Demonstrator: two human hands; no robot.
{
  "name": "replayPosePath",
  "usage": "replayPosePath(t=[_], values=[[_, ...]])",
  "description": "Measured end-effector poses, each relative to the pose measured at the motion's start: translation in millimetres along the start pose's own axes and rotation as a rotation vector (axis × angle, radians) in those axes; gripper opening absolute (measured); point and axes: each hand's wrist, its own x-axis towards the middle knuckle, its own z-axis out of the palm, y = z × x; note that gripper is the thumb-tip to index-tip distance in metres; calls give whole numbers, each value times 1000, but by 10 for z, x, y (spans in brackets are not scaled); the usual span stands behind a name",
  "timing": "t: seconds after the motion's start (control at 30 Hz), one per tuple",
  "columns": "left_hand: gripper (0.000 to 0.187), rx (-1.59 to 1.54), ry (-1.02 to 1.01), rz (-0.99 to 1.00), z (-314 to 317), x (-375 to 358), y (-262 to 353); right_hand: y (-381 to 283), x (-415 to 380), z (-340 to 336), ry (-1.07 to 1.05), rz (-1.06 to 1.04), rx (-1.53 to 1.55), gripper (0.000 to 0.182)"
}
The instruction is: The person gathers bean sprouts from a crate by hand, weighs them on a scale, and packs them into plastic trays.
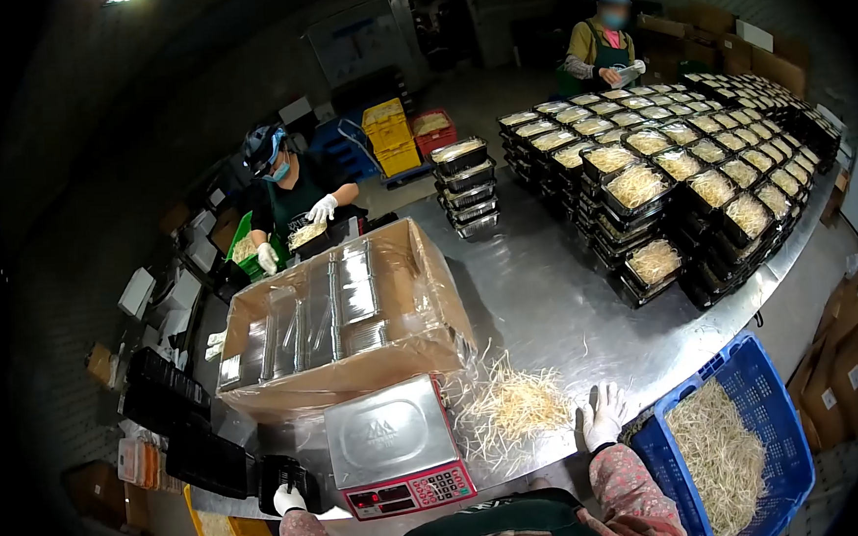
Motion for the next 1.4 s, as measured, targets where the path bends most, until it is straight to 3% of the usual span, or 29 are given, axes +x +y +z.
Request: replayPosePath(t=[0.07,0.17,0.23,0.3,0.37,0.43,0.5,0.57,0.67,0.77,0.8,0.87,0.93,0.97,1.03,1.1,1.17,1.23,1.3,1.37,1.4], values=[[21,-107,34,-26,-42,61,-82,-44,-77,96,-25,65,86,73],[31,-100,66,-138,-529,-18,262,-196,-131,348,14,73,32,74],[41,-329,264,-72,-516,93,267,-384,-122,490,37,64,84,73],[39,-450,459,-15,-697,113,673,-493,-89,628,30,-137,190,72],[34,-734,465,163,-887,76,1263,-648,-42,731,-66,-208,462,70],[28,-825,405,344,-1038,-132,1963,-796,-57,593,-70,-199,521,66],[23,-981,243,539,-1170,-542,2731,-846,-115,386,-23,-177,338,68],[21,-1071,-24,751,-1126,-1067,3439,-761,-198,205,81,-179,367,68],[30,-1050,-558,1219,-841,-1865,4258,-546,-337,-147,141,-191,487,73],[27,-667,-716,1641,-152,-2532,4860,-425,-622,-449,187,-93,518,67],[27,-487,-605,1725,415,-2832,5255,-360,-901,-629,64,-1,499,59],[27,-510,-584,1800,884,-2928,5466,-182,-1140,-773,20,-94,632,47],[23,-394,-554,1903,1345,-2880,5593,-35,-1441,-1275,3,-62,577,37],[26,-199,-586,1945,1416,-2839,5650,157,-1567,-1438,-29,-44,505,34],[42,-150,-335,2036,1034,-2981,5705,617,-1859,-1812,197,127,533,24],[58,-382,-544,1932,639,-3206,5842,1185,-2117,-2181,476,395,517,21],[61,-688,-1009,1575,388,-3694,5946,1963,-2346,-2437,836,598,565,22],[59,-681,-1158,1585,37,-4363,6047,2627,-2410,-2732,1001,665,450,30],[59,-691,-1437,1551,166,-5064,6093,3325,-2401,-2758,804,817,329,44],[58,-421,-1504,1751,155,-5650,6150,3674,-2147,-2811,430,924,152,61],[59,-342,-1596,1669,346,-5836,6150,3893,-2030,-2743,322,948,167,68]])
